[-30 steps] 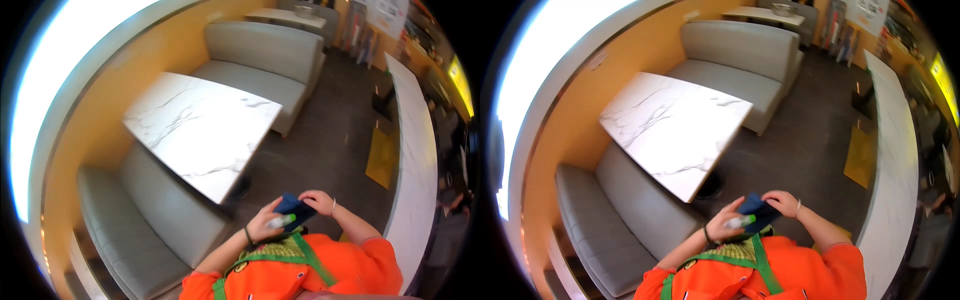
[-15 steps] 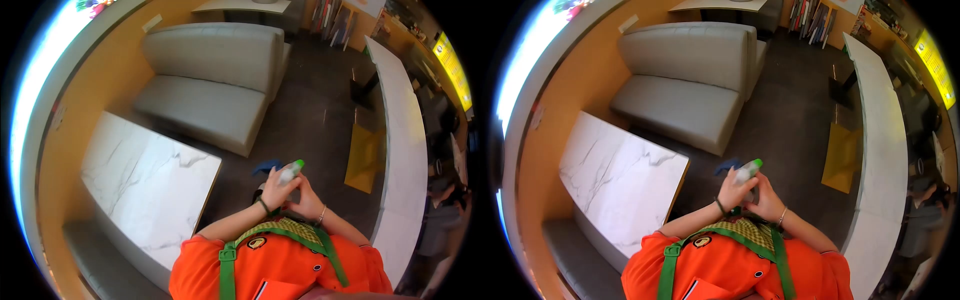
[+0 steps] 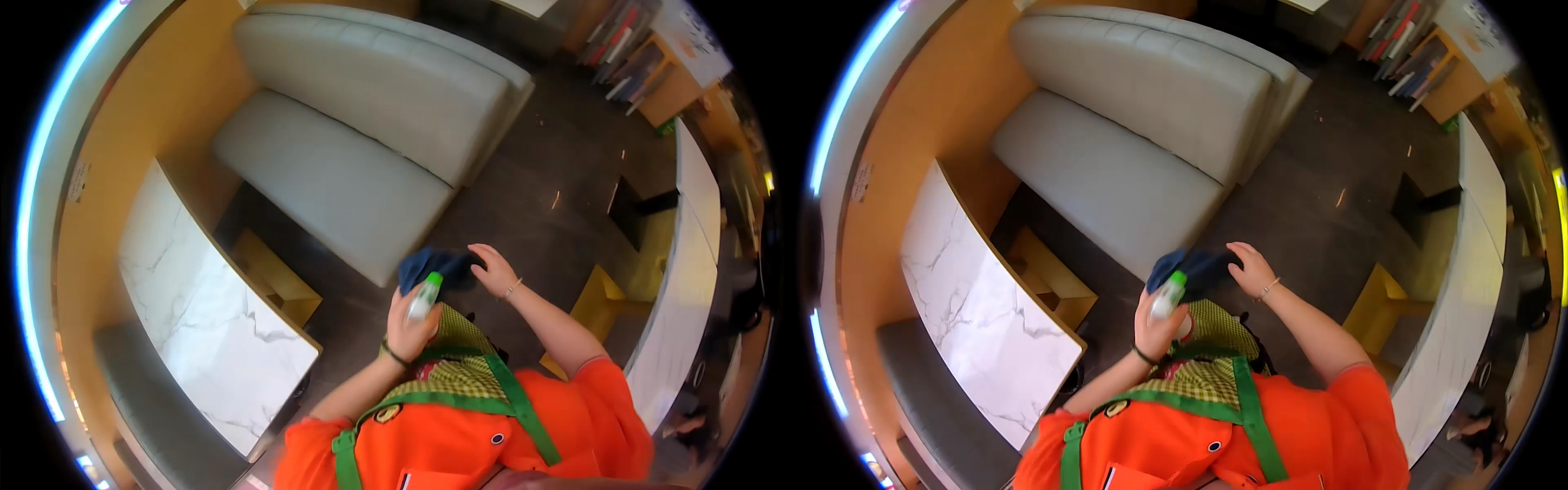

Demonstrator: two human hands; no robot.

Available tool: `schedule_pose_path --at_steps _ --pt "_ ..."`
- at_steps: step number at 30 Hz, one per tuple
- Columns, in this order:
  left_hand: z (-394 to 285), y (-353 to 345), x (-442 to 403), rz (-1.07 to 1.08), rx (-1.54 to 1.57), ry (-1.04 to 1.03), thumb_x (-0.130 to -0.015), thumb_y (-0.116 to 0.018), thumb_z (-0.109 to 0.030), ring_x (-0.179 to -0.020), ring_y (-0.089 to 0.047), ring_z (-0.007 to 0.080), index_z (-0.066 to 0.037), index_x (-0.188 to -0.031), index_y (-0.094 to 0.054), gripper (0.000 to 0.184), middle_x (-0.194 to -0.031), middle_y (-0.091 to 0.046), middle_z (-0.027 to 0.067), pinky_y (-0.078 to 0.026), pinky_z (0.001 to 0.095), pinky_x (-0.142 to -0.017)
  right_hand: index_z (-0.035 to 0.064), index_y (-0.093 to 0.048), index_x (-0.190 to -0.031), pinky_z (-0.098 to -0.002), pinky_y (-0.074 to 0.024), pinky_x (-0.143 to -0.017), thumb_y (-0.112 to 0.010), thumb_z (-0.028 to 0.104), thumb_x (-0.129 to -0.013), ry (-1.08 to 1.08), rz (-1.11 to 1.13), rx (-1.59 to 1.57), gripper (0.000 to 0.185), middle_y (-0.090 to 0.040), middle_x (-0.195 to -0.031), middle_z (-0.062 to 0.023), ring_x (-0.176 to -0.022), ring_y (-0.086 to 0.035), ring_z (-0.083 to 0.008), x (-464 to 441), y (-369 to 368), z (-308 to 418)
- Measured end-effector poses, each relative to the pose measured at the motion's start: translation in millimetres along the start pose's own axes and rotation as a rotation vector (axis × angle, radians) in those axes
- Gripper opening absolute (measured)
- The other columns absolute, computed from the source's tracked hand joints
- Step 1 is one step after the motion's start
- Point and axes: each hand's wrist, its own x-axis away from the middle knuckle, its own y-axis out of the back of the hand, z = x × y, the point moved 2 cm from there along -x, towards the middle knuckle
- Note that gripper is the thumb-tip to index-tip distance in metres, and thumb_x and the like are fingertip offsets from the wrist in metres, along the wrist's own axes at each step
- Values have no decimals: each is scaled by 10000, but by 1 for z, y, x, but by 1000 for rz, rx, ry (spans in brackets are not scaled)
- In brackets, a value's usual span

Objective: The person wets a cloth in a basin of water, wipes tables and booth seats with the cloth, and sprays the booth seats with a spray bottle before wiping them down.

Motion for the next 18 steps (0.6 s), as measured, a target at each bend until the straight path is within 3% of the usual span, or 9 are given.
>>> schedule_pose_path --at_steps 1,5,6,8,11,12,14,18 --pt "11 2 -7 -33 32 18 -681 -671 -115 -974 -521 311 1 -1041 -584 388 -1056 -526 182 -401 349 -861 31 -468 -1209 -332 -385 -943 -548 161 -789 92 43 122 447 -445 -1249 -142 -1129 -459 -277 -36 -8 -17" --pt "55 21 -40 -157 43 135 -683 -672 -114 -1012 -511 311 7 -1038 -587 385 -1054 -530 182 -388 367 -882 13 -494 -1175 -379 -349 -975 -519 162 -758 24 121 187 444 -453 -1238 -202 -1146 -430 -342 -181 -47 -56" --pt "62 25 -53 -176 23 99 -691 -656 -86 -1039 -510 259 28 -1032 -587 366 -1135 -519 153 -377 343 -899 11 -493 -1177 -380 -348 -976 -511 160 -757 29 154 230 445 -449 -1239 -210 -1147 -428 -345 -218 -58 -63" --pt "81 32 -65 -253 107 335 -702 -656 -91 -1006 -532 242 20 -1068 -564 393 -1114 -537 136 -392 329 -883 24 -465 -1216 -377 -329 -994 -497 152 -770 -52 216 319 465 -399 -1288 -223 -1168 -405 -351 -288 -90 -86" --pt "120 39 -62 -348 179 422 -714 -659 -74 -954 -554 197 19 -1174 -466 507 -1055 -572 105 -409 307 -859 38 -447 -1244 -371 -309 -1014 -491 142 -783 -179 260 314 475 -349 -1331 -218 -1204 -372 -337 -373 -132 -103" --pt "122 41 -63 -400 202 504 -712 -660 -55 -958 -552 193 25 -1182 -456 519 -1066 -566 113 -407 307 -864 45 -422 -1266 -370 -301 -1021 -484 137 -792 -229 270 349 487 -319 -1353 -206 -1225 -348 -324 -396 -142 -106" --pt "122 48 -69 -503 212 599 -652 -694 -73 -945 -542 236 39 -1018 -577 401 -1064 -532 132 -414 327 -834 52 -397 -1288 -369 -292 -1029 -477 132 -801 -293 290 378 501 -289 -1375 -194 -1246 -324 -311 -424 -165 -108" --pt "129 44 -84 -549 266 681 -649 -695 -70 -943 -540 237 33 -1015 -583 396 -1060 -530 135 -411 325 -833 35 -292 -1335 -371 -291 -1029 -437 91 -810 -466 136 384 548 -251 -1399 -158 -1271 -282 -304 -446 -188 -109"
